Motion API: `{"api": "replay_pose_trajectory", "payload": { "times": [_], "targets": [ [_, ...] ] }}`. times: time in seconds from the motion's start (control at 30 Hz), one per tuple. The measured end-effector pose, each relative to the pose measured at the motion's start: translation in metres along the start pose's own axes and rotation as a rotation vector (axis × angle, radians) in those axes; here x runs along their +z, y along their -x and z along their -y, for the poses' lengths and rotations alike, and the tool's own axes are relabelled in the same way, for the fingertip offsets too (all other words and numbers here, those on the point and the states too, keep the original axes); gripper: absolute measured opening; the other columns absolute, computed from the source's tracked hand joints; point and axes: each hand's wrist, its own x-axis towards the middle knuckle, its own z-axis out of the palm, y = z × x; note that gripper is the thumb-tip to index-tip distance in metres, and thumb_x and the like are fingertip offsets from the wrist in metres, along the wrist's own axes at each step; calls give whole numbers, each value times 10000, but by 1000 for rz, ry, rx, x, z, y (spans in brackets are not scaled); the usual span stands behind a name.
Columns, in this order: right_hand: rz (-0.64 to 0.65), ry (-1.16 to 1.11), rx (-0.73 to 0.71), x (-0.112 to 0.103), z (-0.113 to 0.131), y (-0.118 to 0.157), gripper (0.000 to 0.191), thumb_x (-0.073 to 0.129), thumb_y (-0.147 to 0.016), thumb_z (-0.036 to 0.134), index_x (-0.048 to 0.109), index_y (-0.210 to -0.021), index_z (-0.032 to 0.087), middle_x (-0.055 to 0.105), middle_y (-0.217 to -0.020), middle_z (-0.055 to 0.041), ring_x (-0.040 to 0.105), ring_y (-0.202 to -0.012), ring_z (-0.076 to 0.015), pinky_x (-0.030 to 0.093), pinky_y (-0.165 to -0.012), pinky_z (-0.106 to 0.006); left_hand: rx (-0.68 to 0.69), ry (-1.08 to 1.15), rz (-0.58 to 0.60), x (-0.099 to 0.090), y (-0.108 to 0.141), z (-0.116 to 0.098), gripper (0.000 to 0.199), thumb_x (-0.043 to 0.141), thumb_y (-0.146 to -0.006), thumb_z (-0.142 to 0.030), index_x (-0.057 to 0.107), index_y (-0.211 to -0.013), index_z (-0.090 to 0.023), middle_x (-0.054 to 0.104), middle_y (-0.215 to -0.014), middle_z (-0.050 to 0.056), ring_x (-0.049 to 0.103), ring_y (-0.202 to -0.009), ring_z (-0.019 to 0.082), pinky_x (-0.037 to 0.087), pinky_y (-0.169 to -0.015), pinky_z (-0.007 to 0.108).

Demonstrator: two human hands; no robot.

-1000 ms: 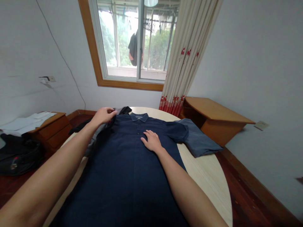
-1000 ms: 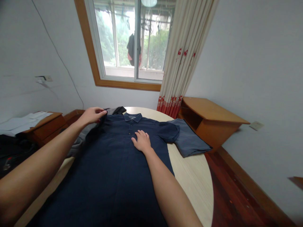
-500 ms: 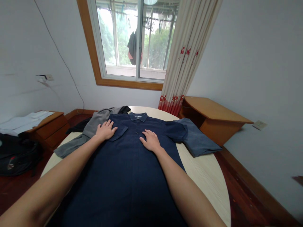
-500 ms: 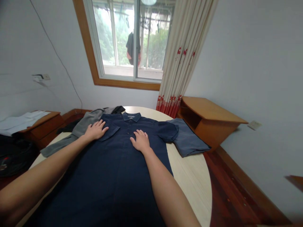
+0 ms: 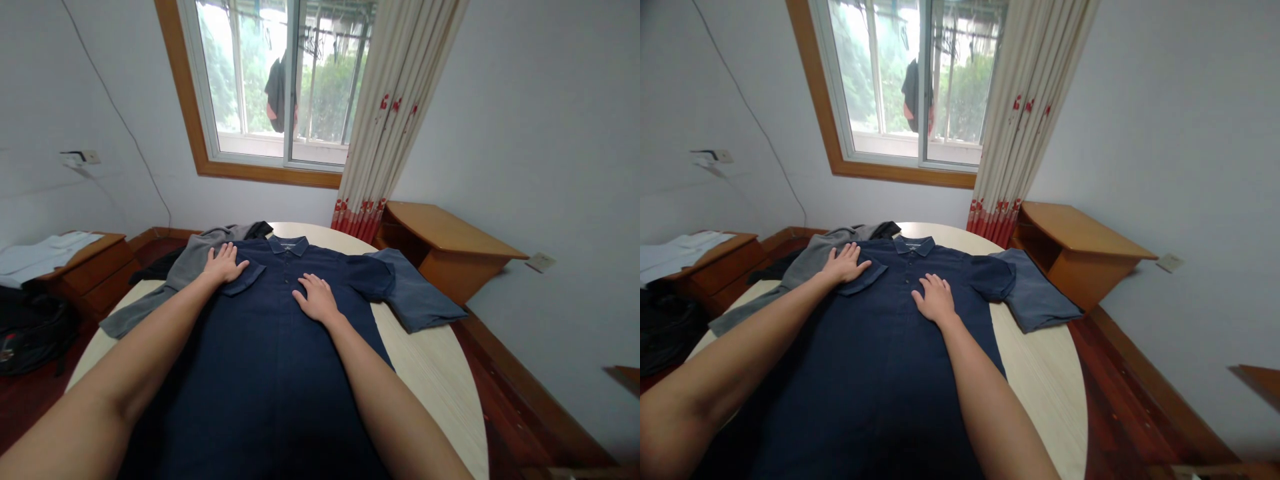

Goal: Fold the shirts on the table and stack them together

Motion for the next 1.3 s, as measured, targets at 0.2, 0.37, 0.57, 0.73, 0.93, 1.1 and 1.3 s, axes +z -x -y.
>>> {"api": "replay_pose_trajectory", "payload": {
  "times": [0.2, 0.37, 0.57, 0.73, 0.93, 1.1, 1.3],
  "targets": [
    [-2, 0, -4, 0, 0, 1, 517, 471, -996, 451, 540, -1435, 187, 431, -1570, -114, 324, -1483, -269, 205, -1220, -462, -104, 14, -28, -11, -4, -5, 808, 190, -989, -572, 225, -1591, -34, 118, -1663, 189, 91, -1551, 312, 62, -1228, 564],
    [-2, -2, -11, 0, 1, 0, 529, 466, -997, 447, 534, -1439, 164, 427, -1571, -122, 321, -1483, -282, 209, -1217, -475, 4, 4, -109, -7, 27, -29, 801, 202, -991, -572, 281, -1575, -29, 172, -1658, 193, 106, -1548, 328, 109, -1231, 528],
    [11, 0, -4, -2, 0, 0, 530, 464, -998, 454, 529, -1444, 175, 419, -1578, -118, 319, -1484, -277, 200, -1220, -469, 26, 35, -17, -1, 47, -35, 746, 205, -1000, -545, 308, -1577, -85, 192, -1662, 157, 152, -1541, 319, 166, -1219, 540],
    [7, -7, -11, 3, 2, 1, 521, 468, -997, 450, 536, -1440, 183, 425, -1574, -113, 319, -1485, -270, 202, -1219, -469, 32, 63, -51, 4, 52, -38, 731, 219, -1001, -549, 351, -1563, -101, 245, -1649, 147, 163, -1541, 311, 162, -1216, 561],
    [-154, 18, 143, -36, -15, -8, 431, 543, -935, 438, 680, -1261, 192, 561, -1459, -112, 464, -1379, -258, 304, -1166, -417, 27, 145, -126, 11, 62, -37, 645, 267, -1003, -519, 457, -1515, -175, 334, -1622, 114, 234, -1523, 298, 192, -1213, 553],
    [-418, 190, 574, -102, -75, 0, 411, 530, -911, 412, 710, -1211, 195, 640, -1325, -164, 528, -1284, -351, 298, -1115, -579, 48, 221, -190, 8, 68, -36, 564, 294, -1010, -459, 571, -1424, -194, 455, -1558, 90, 317, -1491, 283, 223, -1210, 534],
    [-217, 183, 832, -108, -127, 8, 404, 633, -827, 441, 755, -1088, 158, 690, -1189, -233, 604, -1180, -404, 283, -1060, -697, 87, 285, -103, 4, 71, -31, 581, 199, -1032, -453, 647, -1351, -265, 456, -1560, 35, 288, -1504, 281, 223, -1206, 556]
  ]
}}
